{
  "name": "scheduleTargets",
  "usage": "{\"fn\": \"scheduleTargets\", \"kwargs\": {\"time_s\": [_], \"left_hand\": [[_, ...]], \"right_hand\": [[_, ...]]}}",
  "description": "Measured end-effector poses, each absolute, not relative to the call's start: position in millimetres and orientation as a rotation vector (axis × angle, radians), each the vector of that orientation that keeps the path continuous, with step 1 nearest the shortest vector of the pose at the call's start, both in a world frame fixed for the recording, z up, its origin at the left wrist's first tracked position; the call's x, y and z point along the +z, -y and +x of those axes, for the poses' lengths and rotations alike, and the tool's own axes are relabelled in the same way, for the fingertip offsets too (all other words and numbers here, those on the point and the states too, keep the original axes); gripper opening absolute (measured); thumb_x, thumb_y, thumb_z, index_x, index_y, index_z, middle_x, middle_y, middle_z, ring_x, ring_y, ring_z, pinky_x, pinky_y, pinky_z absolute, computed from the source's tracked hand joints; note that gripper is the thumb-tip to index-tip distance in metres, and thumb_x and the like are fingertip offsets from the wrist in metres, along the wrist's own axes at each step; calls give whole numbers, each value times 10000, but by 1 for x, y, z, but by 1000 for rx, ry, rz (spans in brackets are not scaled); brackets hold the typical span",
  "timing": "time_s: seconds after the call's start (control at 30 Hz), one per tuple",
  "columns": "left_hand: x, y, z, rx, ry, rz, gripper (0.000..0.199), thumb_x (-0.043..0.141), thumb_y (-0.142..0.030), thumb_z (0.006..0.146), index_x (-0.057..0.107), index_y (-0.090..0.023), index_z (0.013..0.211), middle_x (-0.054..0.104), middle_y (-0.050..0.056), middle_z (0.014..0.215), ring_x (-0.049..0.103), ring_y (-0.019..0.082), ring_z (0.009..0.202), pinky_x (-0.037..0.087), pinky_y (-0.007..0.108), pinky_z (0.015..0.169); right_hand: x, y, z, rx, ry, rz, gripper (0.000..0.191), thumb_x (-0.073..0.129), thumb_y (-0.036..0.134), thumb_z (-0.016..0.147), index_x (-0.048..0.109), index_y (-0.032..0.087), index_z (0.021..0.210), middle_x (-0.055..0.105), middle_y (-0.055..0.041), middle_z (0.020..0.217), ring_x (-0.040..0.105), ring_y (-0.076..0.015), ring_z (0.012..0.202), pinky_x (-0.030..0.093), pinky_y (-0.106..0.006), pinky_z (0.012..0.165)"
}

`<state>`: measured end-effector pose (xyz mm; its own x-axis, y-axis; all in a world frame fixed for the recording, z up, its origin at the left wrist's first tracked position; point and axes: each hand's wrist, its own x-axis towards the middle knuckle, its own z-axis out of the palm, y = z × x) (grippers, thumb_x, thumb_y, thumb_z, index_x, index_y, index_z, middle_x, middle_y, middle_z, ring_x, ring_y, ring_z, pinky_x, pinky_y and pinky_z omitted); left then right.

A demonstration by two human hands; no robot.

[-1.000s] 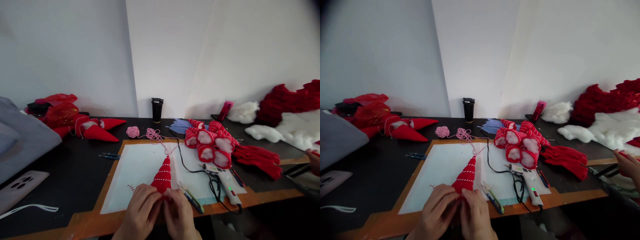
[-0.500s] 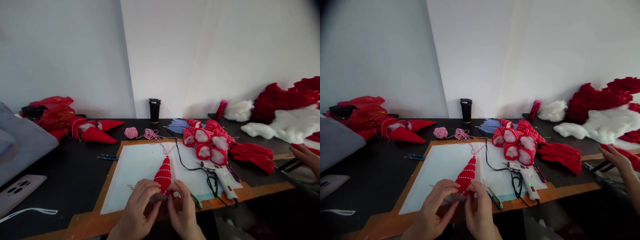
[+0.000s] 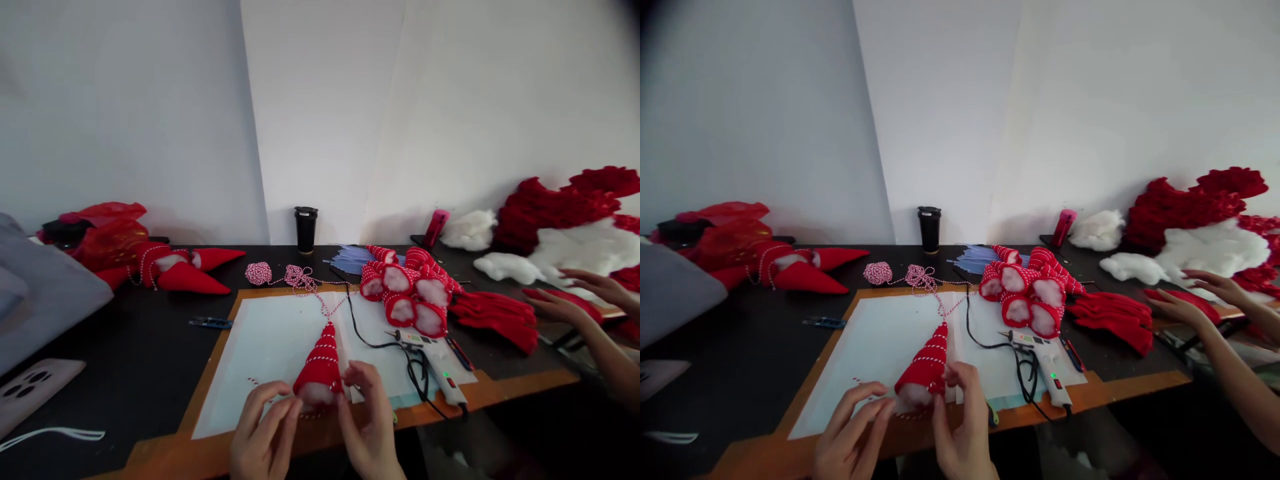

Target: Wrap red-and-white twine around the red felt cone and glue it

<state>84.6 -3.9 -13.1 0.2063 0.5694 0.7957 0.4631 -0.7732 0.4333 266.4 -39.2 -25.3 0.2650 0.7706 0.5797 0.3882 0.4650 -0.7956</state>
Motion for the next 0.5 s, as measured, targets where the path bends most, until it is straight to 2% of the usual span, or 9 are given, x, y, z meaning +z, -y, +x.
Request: {"fn": "scheduleTargets", "kwargs": {"time_s": [0.13,0.33,0.43,0.5], "left_hand": [[-22,-2,74,1658,-1161,2313,251,509,-46,940,642,-177,1108,581,86,1103,600,170,1018,493,255,890],[-9,2,73,1684,-1309,2133,356,508,-144,961,606,-259,1283,597,66,1239,604,215,1111,499,305,914],[-10,-2,58,1726,-1417,1928,404,534,-285,964,557,-291,1368,554,60,1345,606,248,1098,488,372,945],[-13,-10,40,1770,-1430,1772,496,473,-471,970,507,-285,1428,499,67,1416,601,274,1080,476,428,964]], "right_hand": [[-18,53,290,184,1390,-1246,422,525,235,931,449,206,1345,511,-135,1259,566,-250,1090,497,-400,921],[-20,52,327,-170,1371,-1495,227,572,231,943,589,197,1167,584,-96,1080,603,-177,809,514,-304,745],[-24,55,338,-229,1409,-1465,207,580,213,939,613,180,1141,612,-93,1045,625,-178,824,511,-275,737],[-28,58,342,-247,1405,-1443,180,591,196,929,634,180,1104,630,-89,1030,645,-183,861,507,-263,759]]}}
